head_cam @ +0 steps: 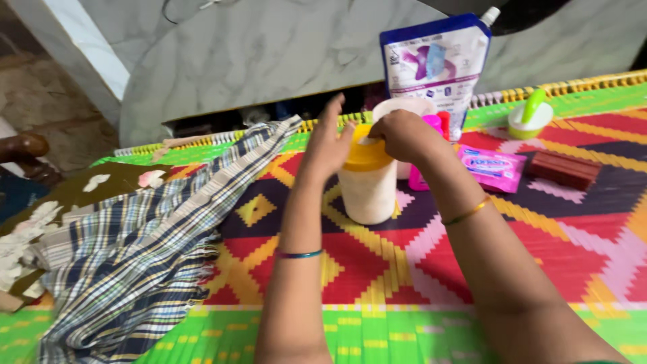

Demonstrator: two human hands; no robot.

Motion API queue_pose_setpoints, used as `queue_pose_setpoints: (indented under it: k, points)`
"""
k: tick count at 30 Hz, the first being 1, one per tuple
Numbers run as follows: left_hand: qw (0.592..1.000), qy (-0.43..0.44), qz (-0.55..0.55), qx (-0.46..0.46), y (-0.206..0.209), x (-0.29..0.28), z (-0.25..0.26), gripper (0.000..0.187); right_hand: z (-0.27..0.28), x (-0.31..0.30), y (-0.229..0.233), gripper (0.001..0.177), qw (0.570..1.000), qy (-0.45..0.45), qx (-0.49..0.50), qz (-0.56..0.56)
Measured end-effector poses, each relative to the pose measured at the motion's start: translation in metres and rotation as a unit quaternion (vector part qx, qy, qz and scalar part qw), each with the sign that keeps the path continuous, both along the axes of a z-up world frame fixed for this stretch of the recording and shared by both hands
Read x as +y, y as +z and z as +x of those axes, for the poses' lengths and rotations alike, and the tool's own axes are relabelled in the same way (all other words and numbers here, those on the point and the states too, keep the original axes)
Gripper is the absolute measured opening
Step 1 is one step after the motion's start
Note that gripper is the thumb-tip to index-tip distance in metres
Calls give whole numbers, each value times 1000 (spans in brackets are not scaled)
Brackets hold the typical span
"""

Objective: The person wipes the yellow lid of a plastic jar with a white cloth, then briefly touches a second jar and a pink bottle before returning to wipe the first jar lid again. The person continues wiping the lid repeatedly while other cleaning supplies remain on the mat.

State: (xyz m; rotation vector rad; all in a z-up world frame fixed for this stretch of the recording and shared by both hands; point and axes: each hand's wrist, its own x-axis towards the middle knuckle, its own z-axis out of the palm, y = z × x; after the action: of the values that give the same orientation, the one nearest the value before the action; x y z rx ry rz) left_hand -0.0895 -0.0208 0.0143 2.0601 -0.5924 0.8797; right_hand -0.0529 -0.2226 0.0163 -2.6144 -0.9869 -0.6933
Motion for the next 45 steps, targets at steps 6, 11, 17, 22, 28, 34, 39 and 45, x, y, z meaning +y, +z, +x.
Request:
queue_pose_setpoints:
  k: [6, 11, 17, 22, 28, 34, 39, 45]
  points:
    - [996, -73, -47, 5, 44, 5, -52, 50, -1, -13, 6, 20, 997, 70, -18, 32]
    - [992, -83, -74, 54, 23, 3, -19, 52, -6, -16, 14, 17, 992, 111, -40, 37]
    - [999, -22, -38, -7, -46, 5, 42, 51, -22, -21, 31, 21, 987, 146, -37, 58]
    - [993, 5, -106, 60, -57, 6, 46, 55, -34, -32, 50, 18, 984, 129, -51, 113]
    - [990, 76, -83, 83, -26, 13, 19, 57, -36, -27, 54, 19, 981, 146, -58, 115]
    - [982, 143, -49, 109, -24, 22, 17, 45, -28, -12, 37, 21, 987, 151, -27, 55]
    - [988, 38, -136, 67, -51, 11, 55, 43, -8, 1, 17, 24, 986, 143, -66, 51]
    - [972, -74, -170, 146, -79, 4, 89, 40, 6, 6, 10, 23, 993, 96, -62, 5]
